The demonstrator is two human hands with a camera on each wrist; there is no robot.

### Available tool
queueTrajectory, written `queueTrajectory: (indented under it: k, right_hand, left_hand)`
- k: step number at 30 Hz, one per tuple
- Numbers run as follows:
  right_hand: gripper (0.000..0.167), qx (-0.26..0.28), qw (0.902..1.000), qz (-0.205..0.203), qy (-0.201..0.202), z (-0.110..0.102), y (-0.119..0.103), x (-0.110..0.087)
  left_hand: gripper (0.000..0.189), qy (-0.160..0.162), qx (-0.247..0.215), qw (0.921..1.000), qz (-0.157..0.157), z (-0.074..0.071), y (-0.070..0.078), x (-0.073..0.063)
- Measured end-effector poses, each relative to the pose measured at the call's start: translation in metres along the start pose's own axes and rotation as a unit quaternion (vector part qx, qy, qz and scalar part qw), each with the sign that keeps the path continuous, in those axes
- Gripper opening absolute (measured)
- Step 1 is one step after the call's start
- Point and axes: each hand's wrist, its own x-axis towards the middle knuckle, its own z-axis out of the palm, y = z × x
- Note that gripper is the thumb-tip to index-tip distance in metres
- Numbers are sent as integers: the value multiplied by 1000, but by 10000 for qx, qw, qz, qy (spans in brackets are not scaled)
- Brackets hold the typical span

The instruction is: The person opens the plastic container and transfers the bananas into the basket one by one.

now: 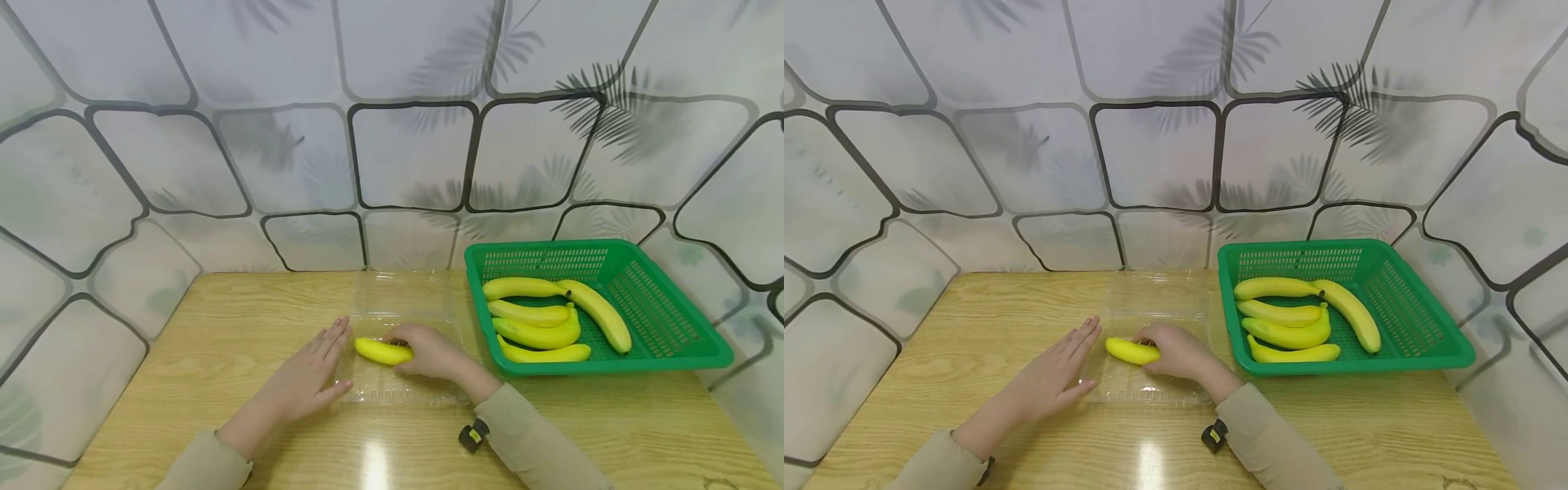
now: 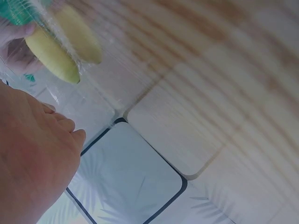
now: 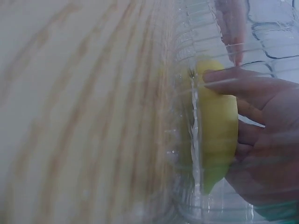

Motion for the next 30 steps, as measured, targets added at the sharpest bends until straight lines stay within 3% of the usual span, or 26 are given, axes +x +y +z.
queueTrajectory:
  k: [30]
  right_hand:
    - [51, 144, 9996, -76, 231, -4, -1, -2]
  left_hand:
    - [87, -5, -46, 10000, -6, -3, 1, -1]
